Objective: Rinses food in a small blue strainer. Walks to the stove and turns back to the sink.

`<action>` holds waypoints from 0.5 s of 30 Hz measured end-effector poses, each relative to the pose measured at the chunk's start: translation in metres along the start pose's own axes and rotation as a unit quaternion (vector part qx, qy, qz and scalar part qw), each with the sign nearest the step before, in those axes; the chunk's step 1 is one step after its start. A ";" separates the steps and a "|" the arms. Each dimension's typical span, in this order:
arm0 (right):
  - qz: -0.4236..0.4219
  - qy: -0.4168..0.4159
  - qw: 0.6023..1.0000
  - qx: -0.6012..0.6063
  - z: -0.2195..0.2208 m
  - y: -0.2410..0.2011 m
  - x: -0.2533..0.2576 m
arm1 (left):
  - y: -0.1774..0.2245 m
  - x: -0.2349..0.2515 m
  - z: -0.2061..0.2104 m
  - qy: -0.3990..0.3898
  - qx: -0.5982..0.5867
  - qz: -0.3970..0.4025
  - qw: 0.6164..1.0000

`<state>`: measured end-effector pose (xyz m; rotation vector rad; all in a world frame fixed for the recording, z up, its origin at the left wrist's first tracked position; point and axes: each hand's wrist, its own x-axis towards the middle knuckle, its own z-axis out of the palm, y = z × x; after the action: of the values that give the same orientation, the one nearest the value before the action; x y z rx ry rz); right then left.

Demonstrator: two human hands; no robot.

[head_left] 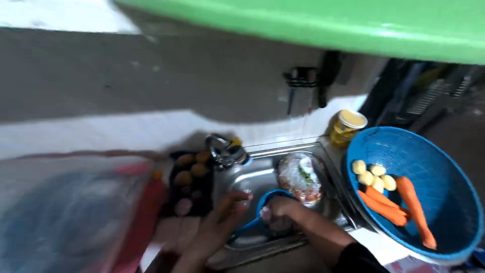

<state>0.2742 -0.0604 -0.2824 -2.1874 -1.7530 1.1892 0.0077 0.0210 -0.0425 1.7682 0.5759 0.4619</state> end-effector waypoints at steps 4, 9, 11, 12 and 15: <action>-0.022 -0.067 0.995 -0.075 -0.036 0.008 0.001 | -0.159 0.034 0.023 -0.058 0.276 -0.124 0.951; 0.010 -0.026 0.996 -0.080 -0.048 0.024 0.009 | -0.291 0.056 0.056 -0.142 0.385 -0.196 0.890; 0.026 0.039 0.998 -0.031 -0.014 0.040 0.034 | -0.304 0.060 0.063 -0.166 0.368 -0.179 0.897; 0.029 0.074 0.997 -0.010 0.004 0.041 0.040 | -0.310 0.061 0.065 -0.168 0.354 -0.169 0.904; -0.029 0.107 0.994 -0.024 0.029 0.029 0.032 | -0.318 0.063 0.065 -0.141 0.311 -0.152 0.927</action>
<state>0.2802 -0.0539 -0.3339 -2.1801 -1.7577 0.8716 0.0501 0.0778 -0.3654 2.2383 0.8318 -0.2270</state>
